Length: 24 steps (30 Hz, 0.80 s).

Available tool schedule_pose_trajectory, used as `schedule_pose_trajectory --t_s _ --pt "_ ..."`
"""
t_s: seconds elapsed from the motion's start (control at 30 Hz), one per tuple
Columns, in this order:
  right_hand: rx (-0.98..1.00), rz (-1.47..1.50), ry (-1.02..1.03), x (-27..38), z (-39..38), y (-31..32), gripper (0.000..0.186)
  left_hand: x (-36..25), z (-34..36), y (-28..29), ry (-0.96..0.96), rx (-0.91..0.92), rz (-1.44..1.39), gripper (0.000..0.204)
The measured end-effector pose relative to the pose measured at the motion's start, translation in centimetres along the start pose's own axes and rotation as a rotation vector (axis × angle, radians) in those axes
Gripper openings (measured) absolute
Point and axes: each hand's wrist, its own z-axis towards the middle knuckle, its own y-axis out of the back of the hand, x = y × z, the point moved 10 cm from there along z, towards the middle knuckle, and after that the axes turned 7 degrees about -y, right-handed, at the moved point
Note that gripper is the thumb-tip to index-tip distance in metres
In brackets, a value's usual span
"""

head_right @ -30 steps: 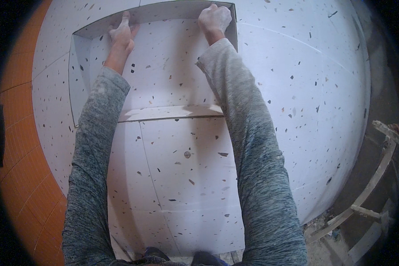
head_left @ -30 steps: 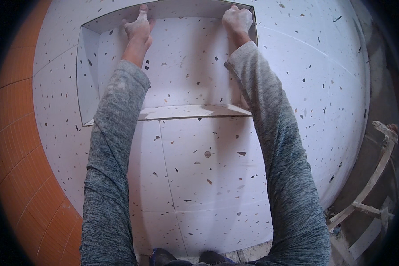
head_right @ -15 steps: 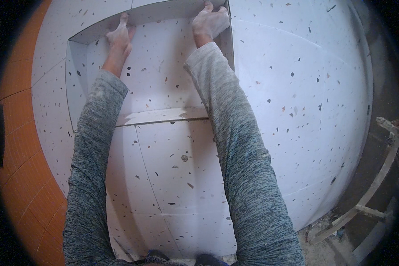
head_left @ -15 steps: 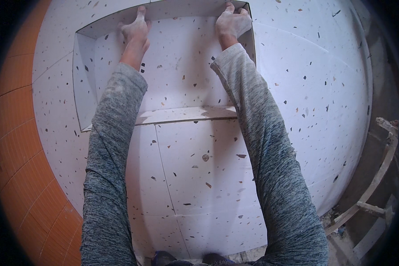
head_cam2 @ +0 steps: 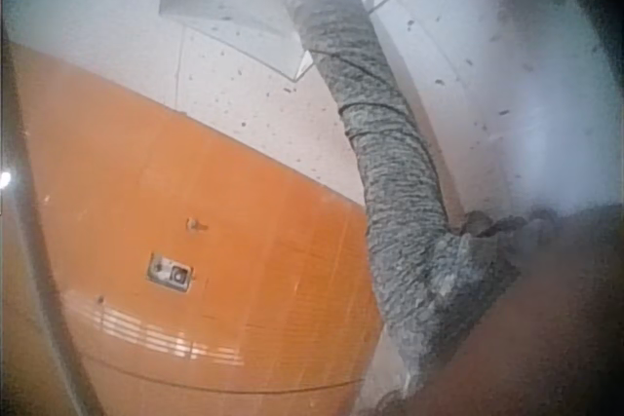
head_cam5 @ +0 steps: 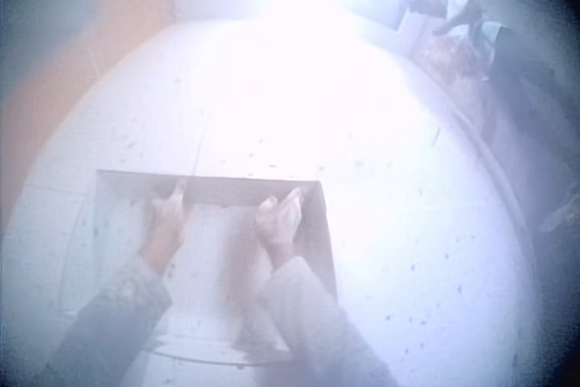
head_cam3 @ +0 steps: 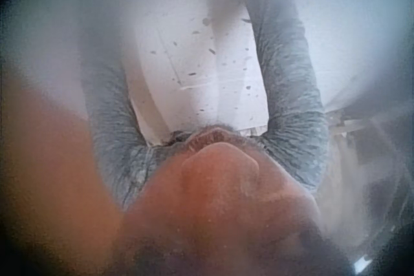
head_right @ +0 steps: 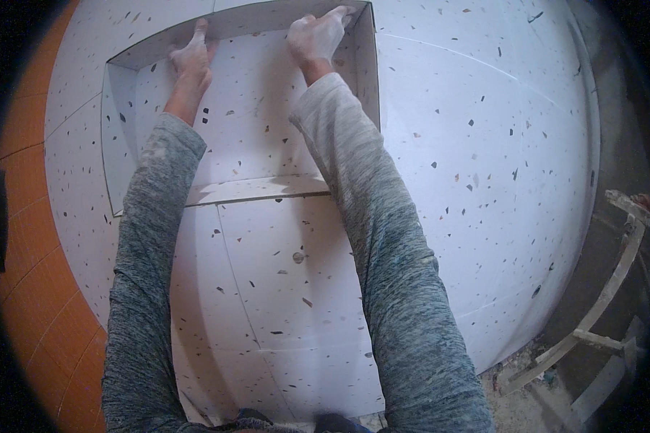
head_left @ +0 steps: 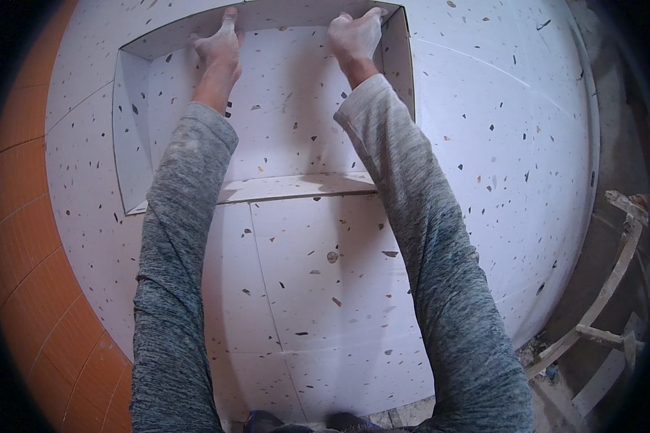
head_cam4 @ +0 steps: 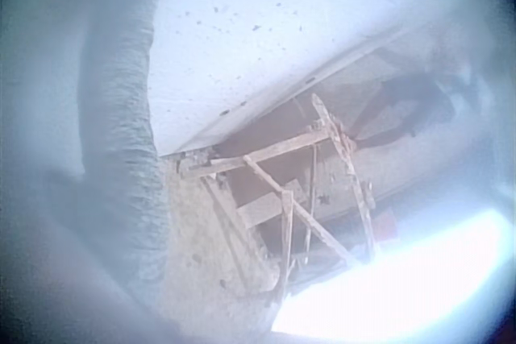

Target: The person picks up a rectangular tile and applies mortar to its back using a trowel. They then lift the tile and press it into a recessed niche in the wall, adjusting its position to fit.

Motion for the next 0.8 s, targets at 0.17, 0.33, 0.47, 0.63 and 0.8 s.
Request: schedule_pose_trajectory --t_s 0.17,0.33,0.47,0.63,0.8 --pt "0.368 -0.15 -0.043 -3.9 4.4 -2.0 0.045 0.0 -0.7 -1.4 -0.009 0.064 -0.146 0.117" --pt "0.618 0.031 -0.066 3.2 -3.4 9.3 0.068 -1.2 -2.4 1.8 0.065 -0.014 0.628 0.084" --pt "0.95 0.12 -0.107 7.6 -13.2 19.1 0.065 2.7 -0.1 -1.5 -0.84 0.314 2.132 0.064" --pt "0.822 -0.004 0.0 5.2 -16.0 23.2 0.056 2.6 0.3 -4.1 -1.245 0.134 2.039 0.056" --pt "0.693 -0.169 0.126 5.8 -15.8 24.1 0.048 -1.9 -1.7 -1.3 -0.573 0.257 0.7 0.04"
